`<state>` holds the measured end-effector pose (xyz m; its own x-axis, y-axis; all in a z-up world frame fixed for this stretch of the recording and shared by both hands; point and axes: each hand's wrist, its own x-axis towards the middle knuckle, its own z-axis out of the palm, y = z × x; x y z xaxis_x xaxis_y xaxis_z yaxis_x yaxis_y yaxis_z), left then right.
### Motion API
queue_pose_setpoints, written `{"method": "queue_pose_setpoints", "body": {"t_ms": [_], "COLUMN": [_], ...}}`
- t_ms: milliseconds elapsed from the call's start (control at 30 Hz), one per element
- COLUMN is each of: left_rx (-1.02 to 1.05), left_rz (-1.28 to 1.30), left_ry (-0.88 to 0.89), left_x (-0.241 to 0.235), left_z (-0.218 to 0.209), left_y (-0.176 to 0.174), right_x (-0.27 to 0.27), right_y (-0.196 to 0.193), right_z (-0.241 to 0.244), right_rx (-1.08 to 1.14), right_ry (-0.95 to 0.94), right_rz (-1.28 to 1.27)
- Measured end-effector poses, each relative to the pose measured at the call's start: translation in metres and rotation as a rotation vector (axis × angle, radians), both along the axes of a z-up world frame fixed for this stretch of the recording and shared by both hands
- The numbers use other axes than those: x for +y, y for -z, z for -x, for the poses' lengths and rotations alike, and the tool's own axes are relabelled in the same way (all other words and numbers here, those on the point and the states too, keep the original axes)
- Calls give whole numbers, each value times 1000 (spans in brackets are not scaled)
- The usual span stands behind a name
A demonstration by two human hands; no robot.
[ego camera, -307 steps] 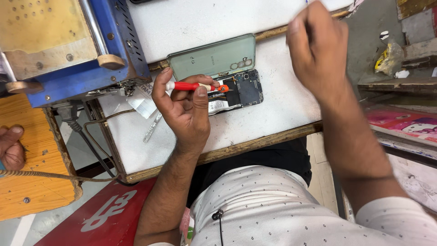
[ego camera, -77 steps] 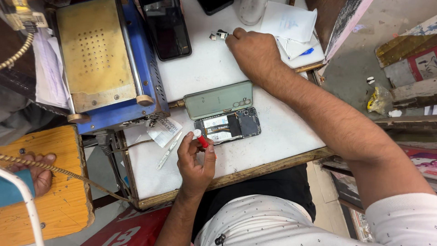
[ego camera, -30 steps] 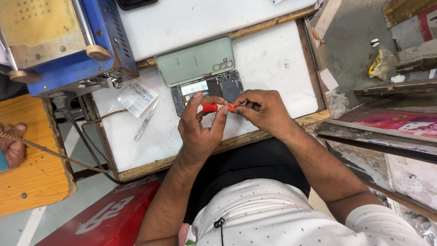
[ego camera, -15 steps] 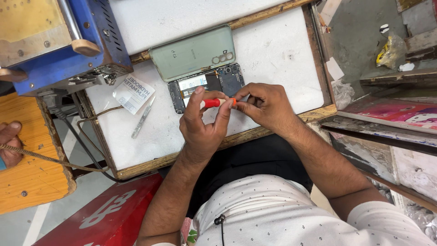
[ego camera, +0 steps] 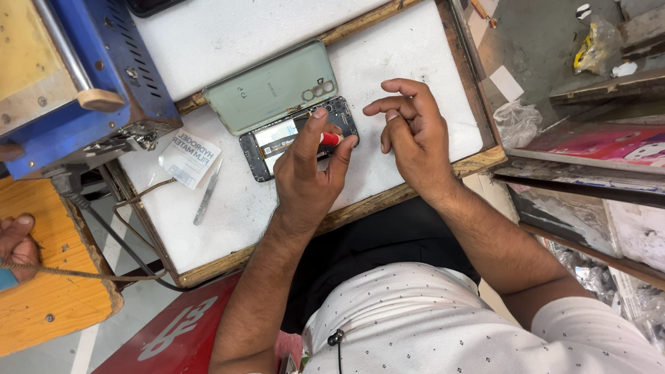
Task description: The person reassembles a disassembled smartphone on a workbench. They connect internal ribbon cables, place the back cover, and use a red-handled tool to press and secure internal components. The phone remains open at the end.
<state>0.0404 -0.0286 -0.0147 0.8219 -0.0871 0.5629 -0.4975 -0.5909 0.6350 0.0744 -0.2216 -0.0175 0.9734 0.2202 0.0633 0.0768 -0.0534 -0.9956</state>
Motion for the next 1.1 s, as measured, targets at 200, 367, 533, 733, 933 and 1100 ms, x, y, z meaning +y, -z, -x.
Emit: {"method": "queue_pose_setpoints", "body": {"t_ms": [200, 367, 533, 733, 933, 1100], "left_rx": [1, -14, -3, -10, 22, 105], "left_rz": [11, 2, -21, -26, -81, -73], "left_ry": [35, 38, 39, 93, 234, 297], "left_x": [-2, -3, -3, -4, -2, -1], "left_z": [-1, -2, -2, -3, -8, -11], "left_y": [6, 9, 12, 6, -8, -27], "right_x": [0, 1, 1, 1, 2, 3], "right_y": [-1, 1, 2, 2, 2, -4], "right_z": [-1, 0, -1, 0, 0, 1], "right_rx": [14, 11, 6, 9, 34, -4], "right_ry": [-23, -20, -19, -21, -16, -12], "right_rz": [26, 26, 30, 26, 9, 57]}}
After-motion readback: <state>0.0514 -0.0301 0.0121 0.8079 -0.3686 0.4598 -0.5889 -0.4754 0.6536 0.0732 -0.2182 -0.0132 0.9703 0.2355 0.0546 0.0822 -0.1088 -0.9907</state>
